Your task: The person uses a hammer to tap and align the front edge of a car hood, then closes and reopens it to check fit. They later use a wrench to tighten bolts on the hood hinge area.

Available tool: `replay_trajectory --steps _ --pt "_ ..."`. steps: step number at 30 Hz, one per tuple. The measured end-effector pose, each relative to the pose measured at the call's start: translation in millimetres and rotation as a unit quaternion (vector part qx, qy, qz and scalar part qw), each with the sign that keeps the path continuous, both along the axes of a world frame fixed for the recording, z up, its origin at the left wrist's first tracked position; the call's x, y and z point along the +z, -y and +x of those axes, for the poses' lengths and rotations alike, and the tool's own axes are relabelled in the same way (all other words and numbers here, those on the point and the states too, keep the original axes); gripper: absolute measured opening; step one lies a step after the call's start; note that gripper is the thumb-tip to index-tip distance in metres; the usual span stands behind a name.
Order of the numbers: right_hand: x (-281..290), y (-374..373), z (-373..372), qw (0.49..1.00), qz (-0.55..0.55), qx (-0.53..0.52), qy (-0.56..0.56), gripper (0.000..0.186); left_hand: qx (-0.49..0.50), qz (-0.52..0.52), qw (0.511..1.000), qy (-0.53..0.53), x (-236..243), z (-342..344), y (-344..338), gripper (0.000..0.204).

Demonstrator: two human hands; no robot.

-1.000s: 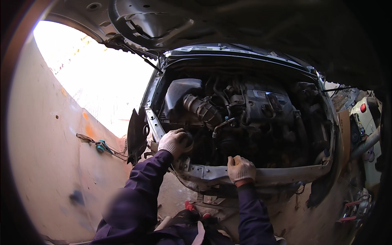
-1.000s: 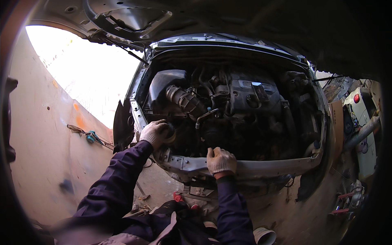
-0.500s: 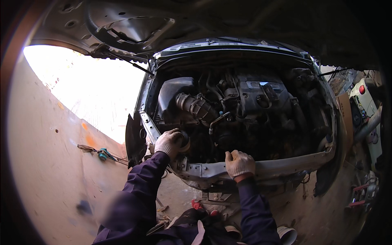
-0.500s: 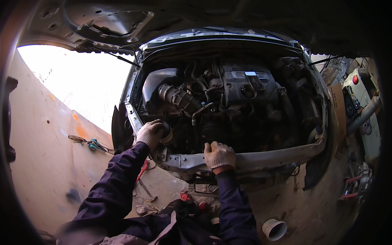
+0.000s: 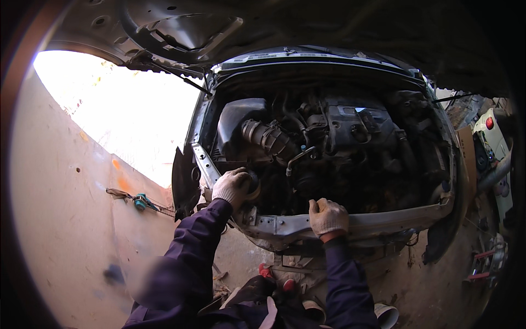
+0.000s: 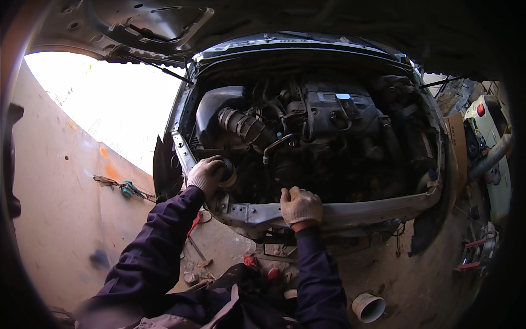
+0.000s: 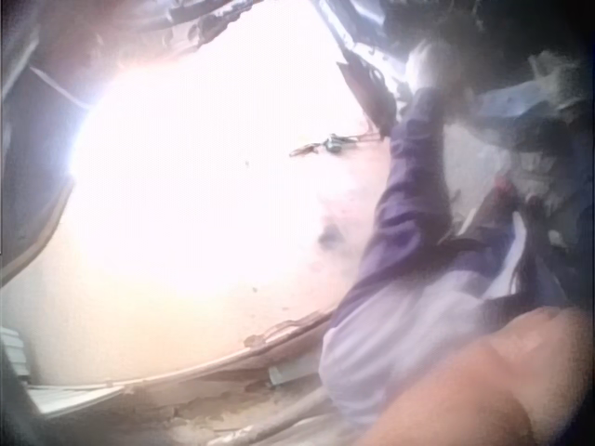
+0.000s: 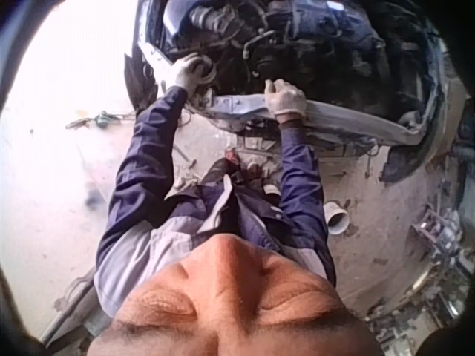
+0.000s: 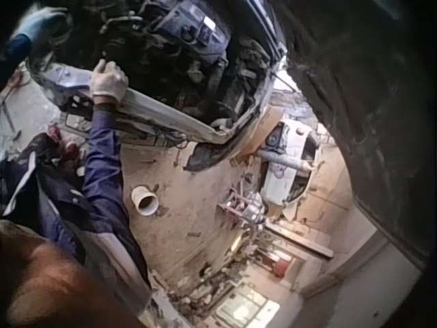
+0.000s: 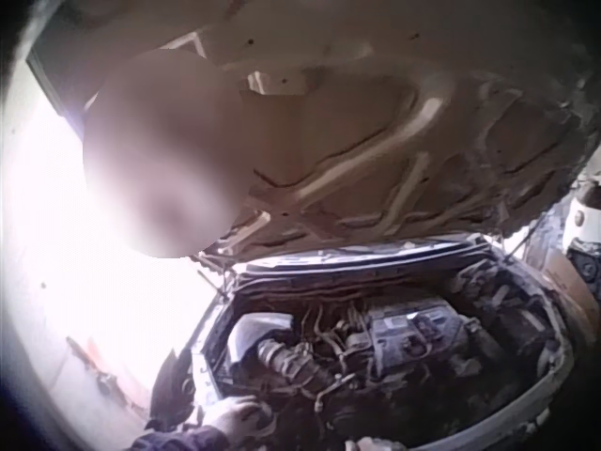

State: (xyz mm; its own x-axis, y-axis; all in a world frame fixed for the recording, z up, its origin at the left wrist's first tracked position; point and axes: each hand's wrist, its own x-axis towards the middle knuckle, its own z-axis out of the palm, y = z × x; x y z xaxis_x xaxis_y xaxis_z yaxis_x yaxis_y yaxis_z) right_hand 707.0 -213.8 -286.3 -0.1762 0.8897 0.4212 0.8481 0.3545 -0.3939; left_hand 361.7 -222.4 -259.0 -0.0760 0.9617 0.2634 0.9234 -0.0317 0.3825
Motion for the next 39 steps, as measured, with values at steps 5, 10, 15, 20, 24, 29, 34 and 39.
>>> replay_trajectory --steps 5,10,15,20,24,29,34,39 --pt "1.2 0.5 0.4 1.0 0.004 0.002 0.001 0.033 0.006 -0.006 1.0 0.009 0.0 -1.8 0.4 0.029" --pt "3.4 0.6 -1.6 1.0 0.021 -0.006 -0.003 0.035 0.009 -0.032 0.999 -0.01 6.1 -1.0 3.8 0.03" --pt "4.4 1.1 -4.1 0.999 -0.001 -0.031 0.011 0.033 0.003 -0.044 0.999 -0.018 6.6 -2.9 0.9 0.044" --pt "3.2 2.5 -5.1 0.998 -0.018 -0.057 0.019 0.03 -0.023 0.03 0.999 -0.009 -1.5 -9.4 -0.8 0.038" --pt "6.5 2.8 -10.1 0.993 -0.022 -0.113 0.034 0.027 -0.042 0.042 0.998 0.024 -4.5 -13.1 -2.5 0.032" --pt "17.7 42.9 -16.2 0.962 0.009 -0.134 -0.236 0.028 -0.058 0.016 0.998 -0.005 -4.1 -11.9 -6.6 0.029" --pt "0.3 166.0 -16.2 0.901 -0.003 -0.124 -0.416 0.042 -0.094 0.026 0.995 0.023 -7.9 -16.3 -4.7 0.034" --pt "-37.1 237.1 -20.5 0.895 -0.046 -0.165 -0.412 0.049 -0.072 0.076 0.986 0.133 12.0 5.0 22.8 0.044"
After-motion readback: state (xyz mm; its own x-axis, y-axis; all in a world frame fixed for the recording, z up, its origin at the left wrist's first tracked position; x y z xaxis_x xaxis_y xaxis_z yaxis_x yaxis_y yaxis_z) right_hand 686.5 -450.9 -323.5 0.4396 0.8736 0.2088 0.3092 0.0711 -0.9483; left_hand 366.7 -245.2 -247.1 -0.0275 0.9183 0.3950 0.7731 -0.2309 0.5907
